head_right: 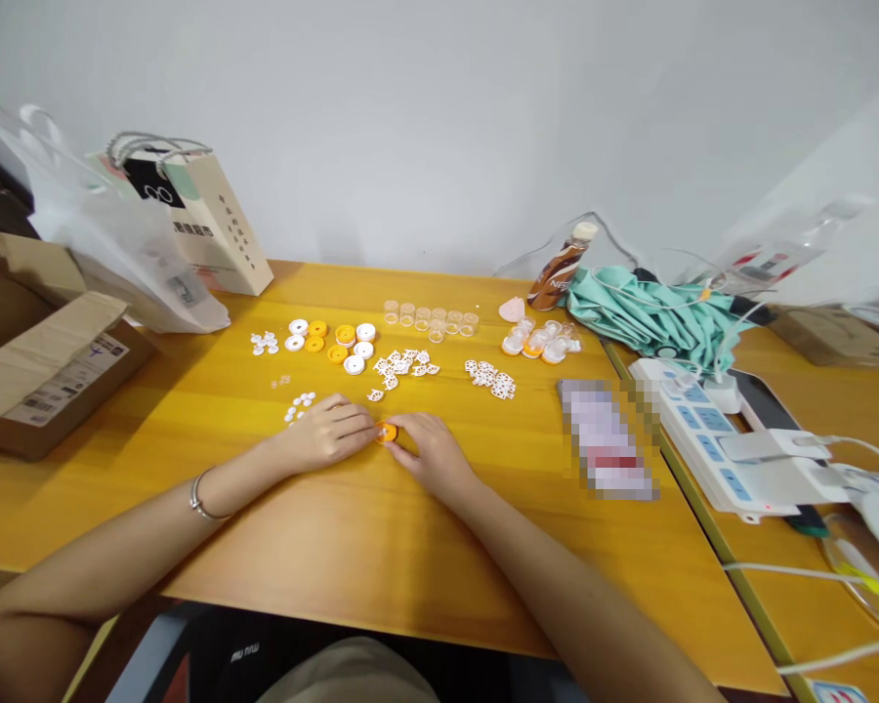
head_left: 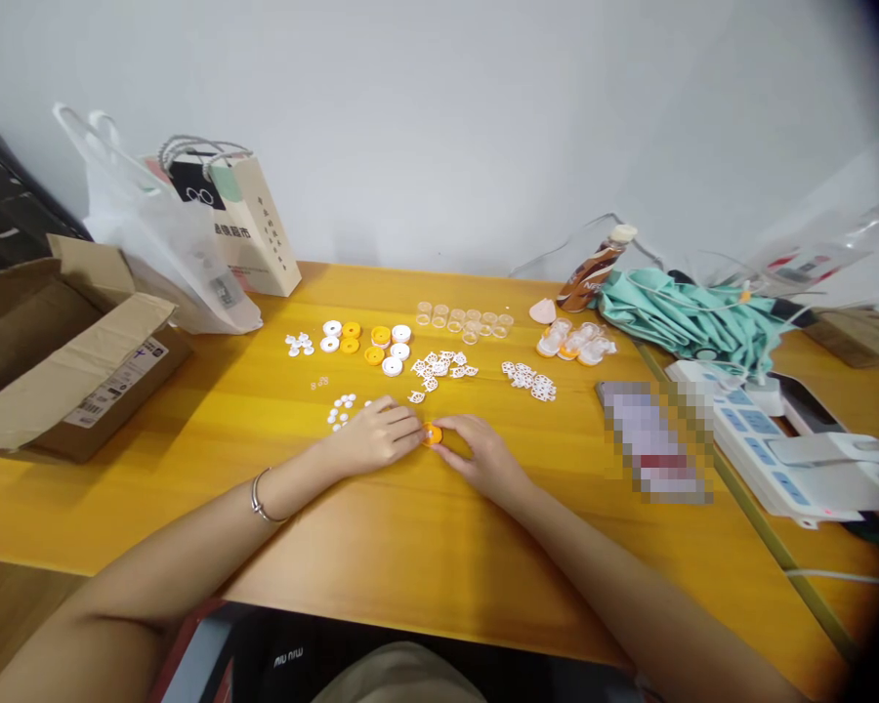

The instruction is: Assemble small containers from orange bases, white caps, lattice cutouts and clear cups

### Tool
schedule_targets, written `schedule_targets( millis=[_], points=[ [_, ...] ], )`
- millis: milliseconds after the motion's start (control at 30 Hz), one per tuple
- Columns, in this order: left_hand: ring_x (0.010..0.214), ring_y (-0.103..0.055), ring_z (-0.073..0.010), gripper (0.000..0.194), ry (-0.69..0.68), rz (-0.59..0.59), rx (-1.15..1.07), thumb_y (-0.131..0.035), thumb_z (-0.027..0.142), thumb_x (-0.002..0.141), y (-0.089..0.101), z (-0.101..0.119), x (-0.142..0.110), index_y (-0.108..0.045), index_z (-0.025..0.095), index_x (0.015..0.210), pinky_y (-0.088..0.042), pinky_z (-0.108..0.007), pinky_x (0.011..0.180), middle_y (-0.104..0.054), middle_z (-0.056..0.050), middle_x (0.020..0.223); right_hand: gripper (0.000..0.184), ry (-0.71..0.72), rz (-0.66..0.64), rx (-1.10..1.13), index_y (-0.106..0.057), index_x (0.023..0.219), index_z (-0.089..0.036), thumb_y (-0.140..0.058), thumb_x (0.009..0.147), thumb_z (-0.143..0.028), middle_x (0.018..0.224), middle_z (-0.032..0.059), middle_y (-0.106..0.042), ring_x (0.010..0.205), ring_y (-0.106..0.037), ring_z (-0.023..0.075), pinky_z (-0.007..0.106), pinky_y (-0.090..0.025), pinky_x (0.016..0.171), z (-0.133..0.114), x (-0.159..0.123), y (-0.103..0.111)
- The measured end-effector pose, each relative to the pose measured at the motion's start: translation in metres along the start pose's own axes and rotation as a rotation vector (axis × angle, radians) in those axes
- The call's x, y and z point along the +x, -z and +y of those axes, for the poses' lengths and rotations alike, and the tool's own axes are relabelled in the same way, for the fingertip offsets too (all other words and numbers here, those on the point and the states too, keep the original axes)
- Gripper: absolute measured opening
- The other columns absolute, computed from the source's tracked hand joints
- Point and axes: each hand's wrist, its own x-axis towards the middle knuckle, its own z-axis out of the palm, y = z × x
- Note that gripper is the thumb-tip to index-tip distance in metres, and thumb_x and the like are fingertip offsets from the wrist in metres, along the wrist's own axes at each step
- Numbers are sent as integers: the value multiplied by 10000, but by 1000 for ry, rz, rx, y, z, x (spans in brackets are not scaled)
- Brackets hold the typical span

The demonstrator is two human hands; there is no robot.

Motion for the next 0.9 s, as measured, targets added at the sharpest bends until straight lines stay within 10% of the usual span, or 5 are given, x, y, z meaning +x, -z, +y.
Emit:
schedule_targets(
  millis=[900],
  points=[
    [937, -547, -225, 168, 41, -20, 98, -441, 99, 865, -1, 28, 3, -606, 107, 895, -367, -357, 706, -631, -138, 941, 221, -6, 46, 15, -571, 1015, -226, -565, 794, -227, 942, 66, -673, 868, -636, 204, 373, -510, 787, -1, -1, 0]
  ],
)
